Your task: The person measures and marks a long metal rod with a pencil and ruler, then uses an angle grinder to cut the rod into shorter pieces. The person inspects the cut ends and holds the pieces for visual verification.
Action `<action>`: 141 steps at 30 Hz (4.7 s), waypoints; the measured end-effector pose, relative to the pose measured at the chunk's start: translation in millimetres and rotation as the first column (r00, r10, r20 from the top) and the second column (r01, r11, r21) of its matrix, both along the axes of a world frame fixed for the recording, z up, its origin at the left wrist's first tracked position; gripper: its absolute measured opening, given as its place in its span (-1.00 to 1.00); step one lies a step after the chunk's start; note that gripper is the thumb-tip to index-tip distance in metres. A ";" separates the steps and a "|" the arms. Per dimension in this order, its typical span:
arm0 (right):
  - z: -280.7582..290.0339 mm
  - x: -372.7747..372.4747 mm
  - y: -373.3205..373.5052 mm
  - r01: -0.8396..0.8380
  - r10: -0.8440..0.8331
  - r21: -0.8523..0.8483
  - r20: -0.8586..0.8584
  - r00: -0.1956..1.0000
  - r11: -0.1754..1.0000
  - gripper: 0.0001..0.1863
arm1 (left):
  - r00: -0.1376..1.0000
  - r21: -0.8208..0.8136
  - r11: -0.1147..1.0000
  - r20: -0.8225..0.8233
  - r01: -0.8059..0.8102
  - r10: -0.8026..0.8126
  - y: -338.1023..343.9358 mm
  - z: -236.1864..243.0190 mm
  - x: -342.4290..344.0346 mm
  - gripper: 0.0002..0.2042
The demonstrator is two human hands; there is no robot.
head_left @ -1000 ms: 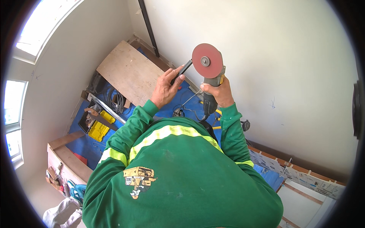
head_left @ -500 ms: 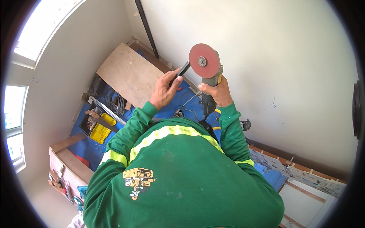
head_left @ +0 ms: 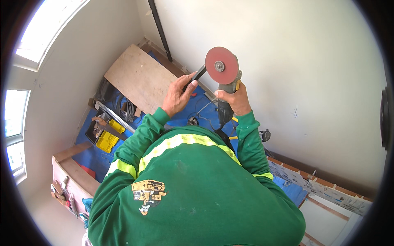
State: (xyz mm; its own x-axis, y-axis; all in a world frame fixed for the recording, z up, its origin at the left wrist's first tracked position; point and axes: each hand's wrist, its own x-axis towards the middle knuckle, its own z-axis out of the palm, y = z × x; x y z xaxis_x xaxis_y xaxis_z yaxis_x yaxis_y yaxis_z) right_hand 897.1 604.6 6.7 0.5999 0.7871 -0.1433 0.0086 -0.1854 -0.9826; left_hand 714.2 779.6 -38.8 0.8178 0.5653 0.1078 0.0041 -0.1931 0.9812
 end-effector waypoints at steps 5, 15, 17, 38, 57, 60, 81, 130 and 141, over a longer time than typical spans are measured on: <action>2.4 0.0 -1.8 0.008 -0.008 -0.015 0.002 1.000 1.000 -0.50 | 1.000 -0.086 0.996 -0.005 -0.006 0.006 2.3 -2.6 -1.2 -0.50; 0.5 6.2 -8.8 0.086 -0.084 0.023 -0.095 0.992 0.996 -0.51 | 0.996 -0.123 0.990 -0.049 -0.075 0.069 21.4 -19.1 0.3 -0.53; 1.3 6.8 -8.2 0.087 -0.083 0.031 -0.105 0.991 0.996 -0.52 | 0.995 -0.056 0.994 -0.045 -0.091 0.088 23.2 -20.4 0.7 -0.57; -5.8 5.9 -1.4 0.129 -0.121 0.039 -0.172 0.978 0.991 -0.53 | 0.999 -0.213 0.976 -0.005 0.037 -0.038 82.8 10.3 -7.2 -0.37; -6.2 -6.0 -13.2 0.191 -0.177 0.082 -0.154 0.972 0.978 -0.53 | 0.961 0.420 0.870 0.026 -0.259 0.274 107.7 55.7 27.7 -0.47; -4.0 -8.1 -13.3 0.168 -0.157 0.063 -0.144 0.977 0.984 -0.51 | 0.984 0.234 0.956 0.040 -0.180 0.175 101.6 57.9 27.1 -0.47; 3.2 -27.4 13.6 0.077 -0.074 -0.090 0.039 0.996 0.993 -0.32 | 0.981 0.095 0.987 0.160 -0.127 0.111 42.3 56.0 9.3 -0.76; 50.8 43.2 -21.9 -0.001 0.229 -0.366 0.581 0.781 0.931 -0.35 | 0.977 0.259 0.947 0.141 -0.190 0.158 -1.5 51.6 12.1 -0.81; 47.9 52.6 -19.8 0.019 0.236 -0.364 0.643 0.729 0.931 -0.38 | 0.978 0.244 0.955 0.162 -0.170 0.133 0.8 46.6 17.4 -0.79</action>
